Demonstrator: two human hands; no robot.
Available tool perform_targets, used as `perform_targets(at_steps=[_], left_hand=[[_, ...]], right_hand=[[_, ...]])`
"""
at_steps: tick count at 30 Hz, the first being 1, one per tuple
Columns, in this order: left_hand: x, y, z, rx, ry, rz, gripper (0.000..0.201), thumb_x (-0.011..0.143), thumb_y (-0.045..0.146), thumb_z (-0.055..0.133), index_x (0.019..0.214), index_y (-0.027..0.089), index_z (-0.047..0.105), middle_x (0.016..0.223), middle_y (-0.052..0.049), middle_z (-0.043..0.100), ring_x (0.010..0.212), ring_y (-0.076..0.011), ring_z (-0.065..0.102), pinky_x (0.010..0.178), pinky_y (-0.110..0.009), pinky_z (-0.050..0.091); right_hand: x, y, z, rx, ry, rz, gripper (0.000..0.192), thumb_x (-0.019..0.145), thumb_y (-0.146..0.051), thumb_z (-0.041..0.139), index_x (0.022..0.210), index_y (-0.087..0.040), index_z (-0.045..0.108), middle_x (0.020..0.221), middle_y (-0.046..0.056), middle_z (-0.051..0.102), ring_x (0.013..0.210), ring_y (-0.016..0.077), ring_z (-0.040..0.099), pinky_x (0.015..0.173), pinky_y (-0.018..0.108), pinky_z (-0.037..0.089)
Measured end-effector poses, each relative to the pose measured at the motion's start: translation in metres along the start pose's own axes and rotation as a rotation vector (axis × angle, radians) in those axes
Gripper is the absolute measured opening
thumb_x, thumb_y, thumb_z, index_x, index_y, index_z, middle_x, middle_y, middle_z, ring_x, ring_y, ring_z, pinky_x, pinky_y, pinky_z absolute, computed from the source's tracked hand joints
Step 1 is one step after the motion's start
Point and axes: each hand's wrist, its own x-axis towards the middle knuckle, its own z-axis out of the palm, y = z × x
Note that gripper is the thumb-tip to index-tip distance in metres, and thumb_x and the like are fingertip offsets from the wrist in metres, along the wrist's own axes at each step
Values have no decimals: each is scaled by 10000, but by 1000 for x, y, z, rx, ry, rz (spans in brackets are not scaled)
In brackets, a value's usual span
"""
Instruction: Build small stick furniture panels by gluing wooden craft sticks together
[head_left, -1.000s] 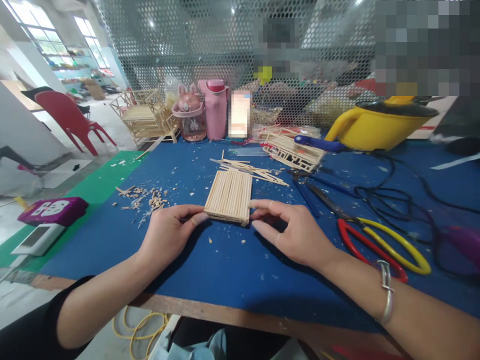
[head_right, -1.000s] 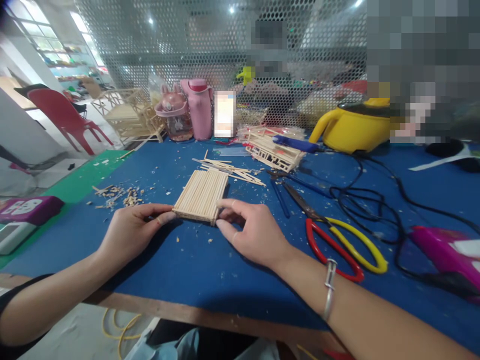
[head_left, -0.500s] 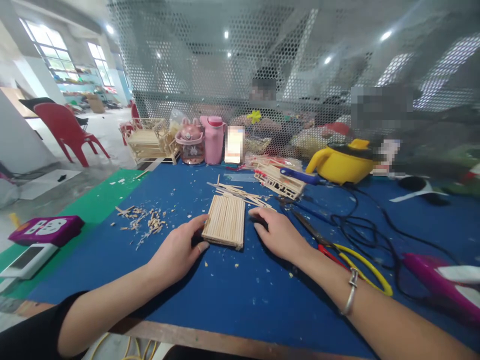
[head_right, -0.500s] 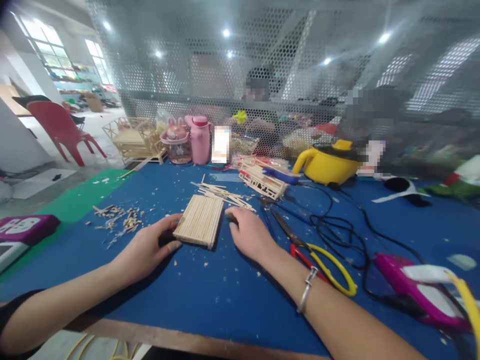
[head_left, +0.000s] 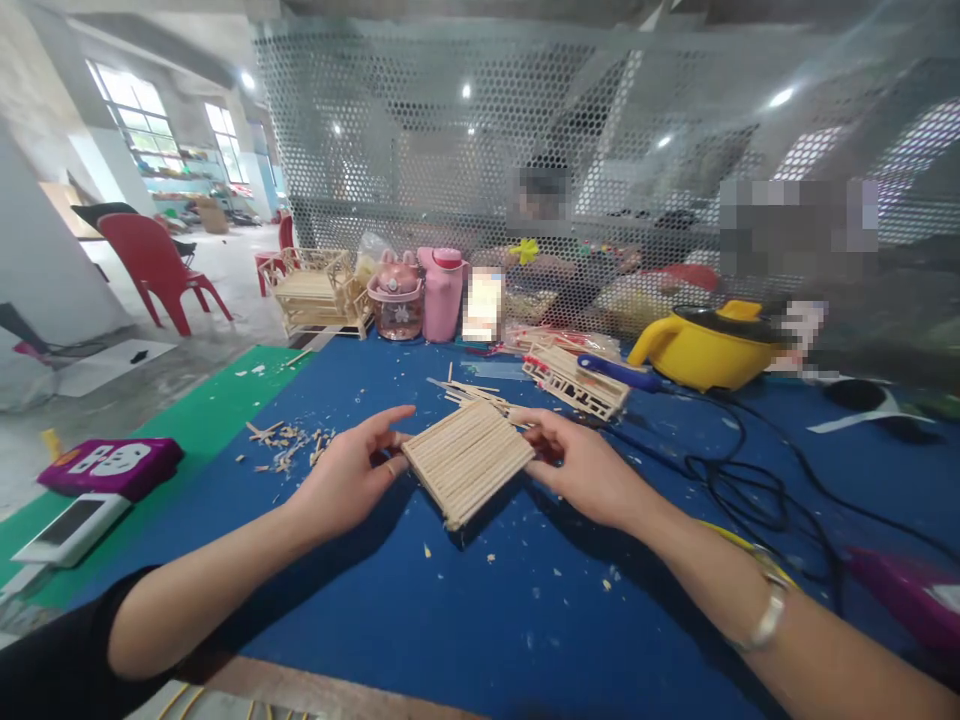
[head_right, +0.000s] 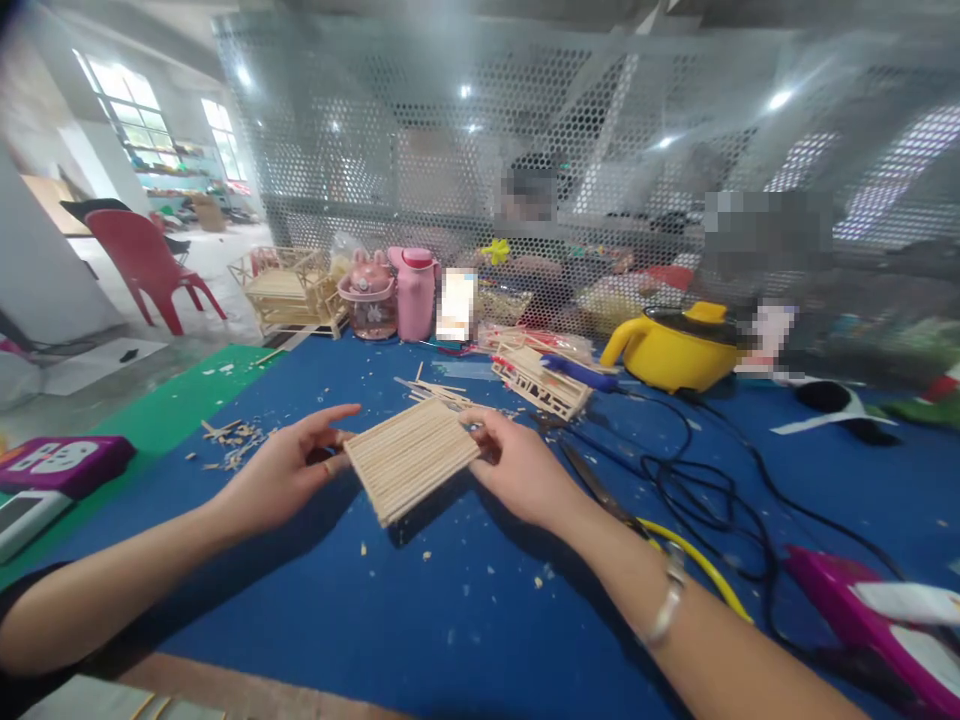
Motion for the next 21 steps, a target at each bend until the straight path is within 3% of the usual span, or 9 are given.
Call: perform_targets(at_steps=[3,7,10,14,17,21], left_hand=[[19,0,-1,-123,-123,23,606,783,253,571,1339,122,369,944,-66,723,868,-177,666,839,-343,487],[50,-8,16,-233,-219,30,636,745,166,587,1341,107,374,926,-72,729,854,-160,675,841,-328,497],[66,-15,27,-194,-209,1,531,737,167,592,1256,115,492,1009,-94,717,908,-165,673,869,-321,499],[63,-19,21,-104,-114,-58,404,758,231,589,1148,123,588,1106,-130,679,928,-205,670,866,-366,507],[48,-14,15,-67,-64,-114,407,833,334,511,1178,128,573,1116,-136,672,914,-226,672,838,-400,520],[20,-3,24,-129,-63,-112,511,875,424,480,1326,186,447,1310,-110,555,1225,-226,491,1062,-406,338]], right_hand=[[-35,-14,-6,36,-39,88,513,729,-140,580,1217,-199,433,760,-15,633,665,134,621,633,266,524],[-70,-23,7,-49,-10,206,634,722,-161,596,1301,-221,344,675,-53,581,569,124,582,533,232,503],[-79,-23,14,-196,15,215,681,745,-200,595,1353,-237,291,732,-32,612,631,142,610,590,256,513],[-64,-24,-1,-283,-67,188,859,698,-280,672,1416,-255,202,752,-40,626,599,141,596,551,249,485],[-44,-24,-14,-258,12,172,702,794,-346,573,1398,-238,231,667,-60,597,548,131,559,516,243,441],[-39,-18,-8,-290,169,194,414,910,-347,381,1302,-214,374,583,-60,532,569,144,538,565,268,409]])
